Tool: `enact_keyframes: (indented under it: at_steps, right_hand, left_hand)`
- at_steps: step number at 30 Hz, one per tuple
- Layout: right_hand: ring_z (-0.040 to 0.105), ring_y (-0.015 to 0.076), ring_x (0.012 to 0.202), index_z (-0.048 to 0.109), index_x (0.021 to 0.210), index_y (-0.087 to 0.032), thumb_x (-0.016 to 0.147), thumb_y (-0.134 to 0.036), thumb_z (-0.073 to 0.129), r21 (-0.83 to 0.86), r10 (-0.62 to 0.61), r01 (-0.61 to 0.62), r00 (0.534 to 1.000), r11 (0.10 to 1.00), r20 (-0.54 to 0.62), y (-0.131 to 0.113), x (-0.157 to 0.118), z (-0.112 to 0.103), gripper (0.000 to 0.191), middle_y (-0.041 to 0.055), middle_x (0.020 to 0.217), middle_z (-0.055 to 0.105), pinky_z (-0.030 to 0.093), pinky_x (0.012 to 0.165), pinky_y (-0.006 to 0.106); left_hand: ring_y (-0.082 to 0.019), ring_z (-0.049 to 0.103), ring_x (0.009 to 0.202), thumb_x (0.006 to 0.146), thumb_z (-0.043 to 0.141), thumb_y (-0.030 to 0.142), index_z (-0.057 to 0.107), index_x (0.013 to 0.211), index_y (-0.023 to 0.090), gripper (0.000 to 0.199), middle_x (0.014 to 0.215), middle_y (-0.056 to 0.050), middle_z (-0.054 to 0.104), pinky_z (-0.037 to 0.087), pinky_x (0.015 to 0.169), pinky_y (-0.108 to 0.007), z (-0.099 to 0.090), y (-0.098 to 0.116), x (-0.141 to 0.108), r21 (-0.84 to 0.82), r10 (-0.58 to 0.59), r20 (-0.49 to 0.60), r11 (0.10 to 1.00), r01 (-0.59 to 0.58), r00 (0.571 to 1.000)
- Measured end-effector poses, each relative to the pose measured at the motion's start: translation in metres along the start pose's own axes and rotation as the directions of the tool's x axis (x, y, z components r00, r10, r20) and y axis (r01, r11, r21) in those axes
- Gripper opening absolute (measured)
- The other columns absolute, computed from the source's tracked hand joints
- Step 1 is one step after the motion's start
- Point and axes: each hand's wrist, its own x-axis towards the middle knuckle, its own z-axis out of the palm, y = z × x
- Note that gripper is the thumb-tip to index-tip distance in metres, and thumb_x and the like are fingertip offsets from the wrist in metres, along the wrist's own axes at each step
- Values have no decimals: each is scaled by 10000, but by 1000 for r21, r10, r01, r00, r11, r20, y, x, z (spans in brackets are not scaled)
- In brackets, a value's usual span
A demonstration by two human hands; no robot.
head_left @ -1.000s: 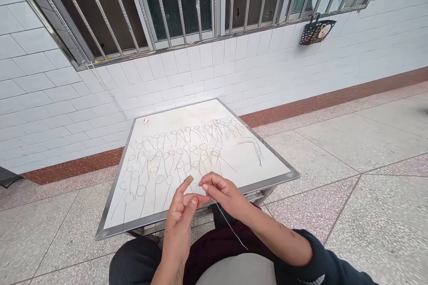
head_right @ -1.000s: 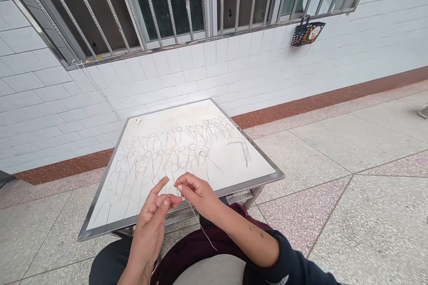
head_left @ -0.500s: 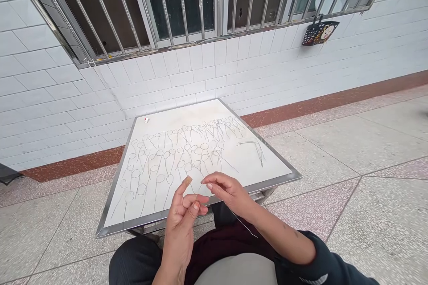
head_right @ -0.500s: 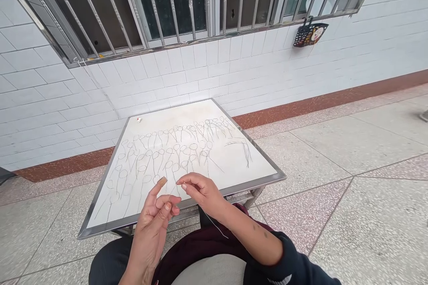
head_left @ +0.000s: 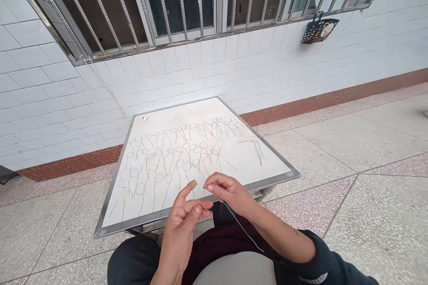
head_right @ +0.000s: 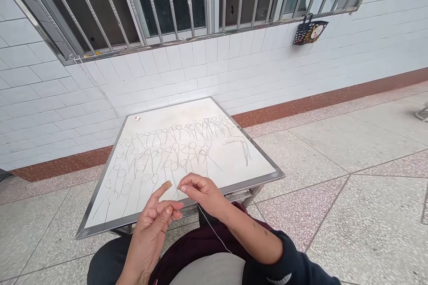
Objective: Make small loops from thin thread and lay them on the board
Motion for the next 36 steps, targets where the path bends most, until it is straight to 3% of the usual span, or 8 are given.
enact_keyframes:
  at_steps: [10,19,21,24,26,29,32,36]
  right_hand:
    - [491,126,702,650,823,-196,873,-344,569,-161,-122,128,991,979,48,-2,-4,-6,175,12,775,591,393,654,256]
    - [510,136,723,641,830,-201,889,-341,537,-219,-137,146,989,965,55,5,-3,-11,184,17,786,595,401,675,265]
    - [498,133,706,626,828,-199,885,-368,536,-216,-142,134,990,967,-22,8,0,-20,199,12,772,576,398,665,265]
    - [435,114,620,604,827,-197,867,-404,551,-210,-134,97,976,973,-172,8,3,-33,217,-16,694,500,373,604,253]
    - [407,109,593,603,828,-198,863,-410,555,-217,-122,82,976,973,-179,6,3,-36,220,-24,668,468,360,580,249]
    - [431,118,618,604,829,-201,868,-400,545,-232,-144,110,980,967,-137,1,1,-26,212,-10,688,500,368,589,253]
    - [445,122,613,606,826,-202,878,-378,532,-270,-183,148,977,951,-109,-2,0,-12,197,-2,682,526,372,580,257]
    - [495,130,629,622,849,-204,896,-337,508,-351,-241,205,968,914,-63,-2,-1,-5,181,16,710,585,399,595,265]
  left_hand:
    - [-96,407,546,859,571,351,381,1395,268,575,736,-21,637,341,577,-247,-10,20,-5,142,-102,184,987,76,978]
    - [-106,389,562,883,515,300,378,1395,273,531,708,-6,605,319,588,-269,-27,27,-9,308,-139,192,948,75,971]
    - [-110,387,562,880,517,319,390,1388,262,527,699,-5,605,316,583,-268,-38,29,-10,327,-143,167,942,82,976]
    - [-114,388,558,856,552,361,365,1399,235,588,688,-2,616,333,593,-268,-59,32,-10,336,-86,24,939,73,996]
    - [-118,416,573,841,576,382,315,1419,248,648,726,0,633,366,627,-271,-67,33,-8,326,-49,-76,943,71,996]
    - [-139,502,671,830,588,410,329,1408,282,647,838,-16,645,421,696,-290,-59,34,-6,297,-46,-119,951,80,992]
    - [-164,552,775,833,583,422,421,1364,273,575,906,-41,641,447,775,-326,-34,30,-4,245,-69,-43,966,78,997]
    - [-128,538,684,832,599,393,488,1326,265,522,828,-31,631,442,727,-288,-8,21,-1,121,-137,63,984,129,988]
